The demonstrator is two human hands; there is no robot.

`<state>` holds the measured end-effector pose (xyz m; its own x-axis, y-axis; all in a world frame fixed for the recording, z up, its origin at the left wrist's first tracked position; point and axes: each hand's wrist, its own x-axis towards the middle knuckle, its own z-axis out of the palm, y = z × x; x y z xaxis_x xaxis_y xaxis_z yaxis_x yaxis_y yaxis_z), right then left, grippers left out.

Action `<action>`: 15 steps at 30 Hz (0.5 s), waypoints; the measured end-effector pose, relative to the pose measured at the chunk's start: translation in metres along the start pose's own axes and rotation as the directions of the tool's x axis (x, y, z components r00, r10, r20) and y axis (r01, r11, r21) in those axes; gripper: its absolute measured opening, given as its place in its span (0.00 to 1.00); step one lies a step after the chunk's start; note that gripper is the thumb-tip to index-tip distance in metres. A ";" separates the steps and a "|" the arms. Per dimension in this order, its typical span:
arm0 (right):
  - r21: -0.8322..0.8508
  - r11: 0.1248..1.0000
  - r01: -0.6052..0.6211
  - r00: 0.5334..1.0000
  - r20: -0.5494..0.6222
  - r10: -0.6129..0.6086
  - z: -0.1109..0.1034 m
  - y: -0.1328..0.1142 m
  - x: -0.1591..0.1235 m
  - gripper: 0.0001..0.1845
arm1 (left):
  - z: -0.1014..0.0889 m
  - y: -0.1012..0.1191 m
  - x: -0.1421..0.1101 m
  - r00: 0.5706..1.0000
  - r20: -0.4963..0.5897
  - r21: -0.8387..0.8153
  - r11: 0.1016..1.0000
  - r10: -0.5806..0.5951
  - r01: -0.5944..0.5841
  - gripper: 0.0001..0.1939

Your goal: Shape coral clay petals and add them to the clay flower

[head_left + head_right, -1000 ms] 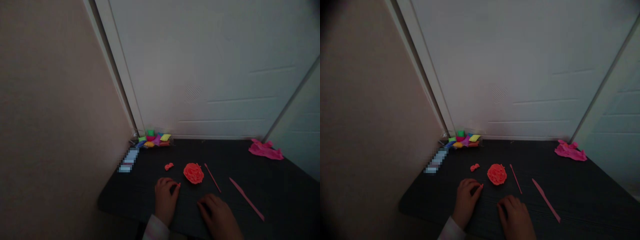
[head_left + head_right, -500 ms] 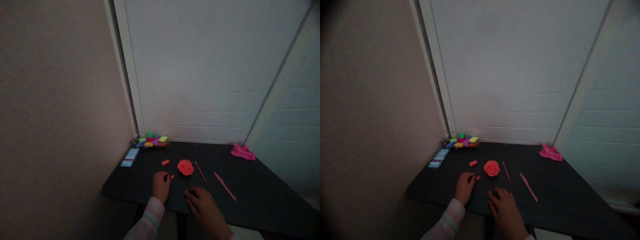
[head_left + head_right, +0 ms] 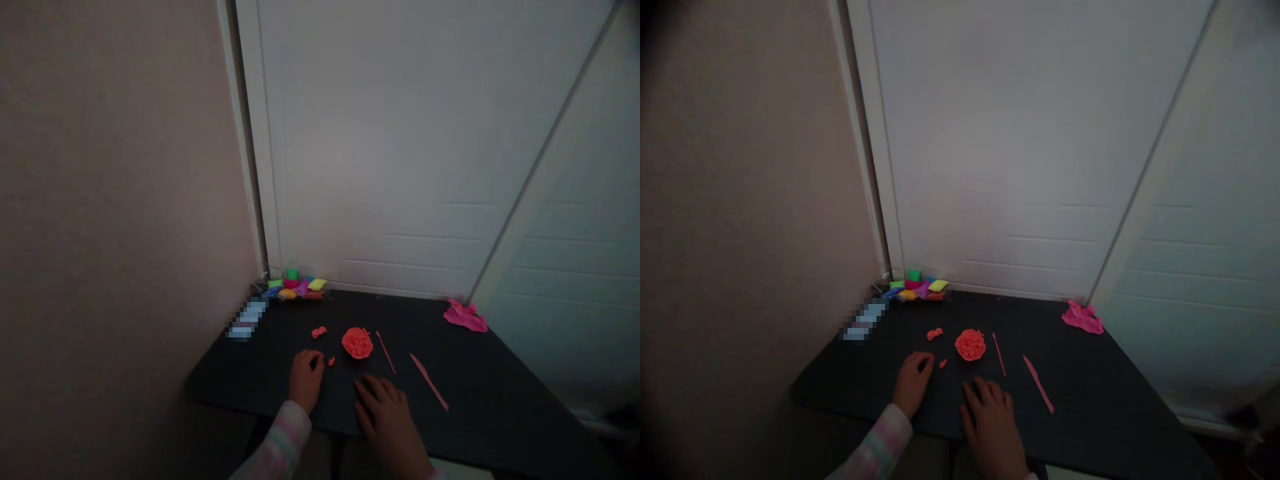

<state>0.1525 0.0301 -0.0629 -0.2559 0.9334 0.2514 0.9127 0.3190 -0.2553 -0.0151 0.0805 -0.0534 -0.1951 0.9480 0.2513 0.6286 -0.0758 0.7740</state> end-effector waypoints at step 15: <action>0.007 0.999 0.044 0.998 0.054 -0.044 0.018 0.019 0.003 0.23 | 0.007 -0.007 0.005 0.999 0.020 -0.021 0.999 -0.037 0.037 0.12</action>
<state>0.1636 0.0419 -0.0841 -0.3125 0.9261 0.2115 0.8983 0.3605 -0.2511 -0.0149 0.0879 -0.0620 -0.2029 0.9562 0.2111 0.6051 -0.0471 0.7948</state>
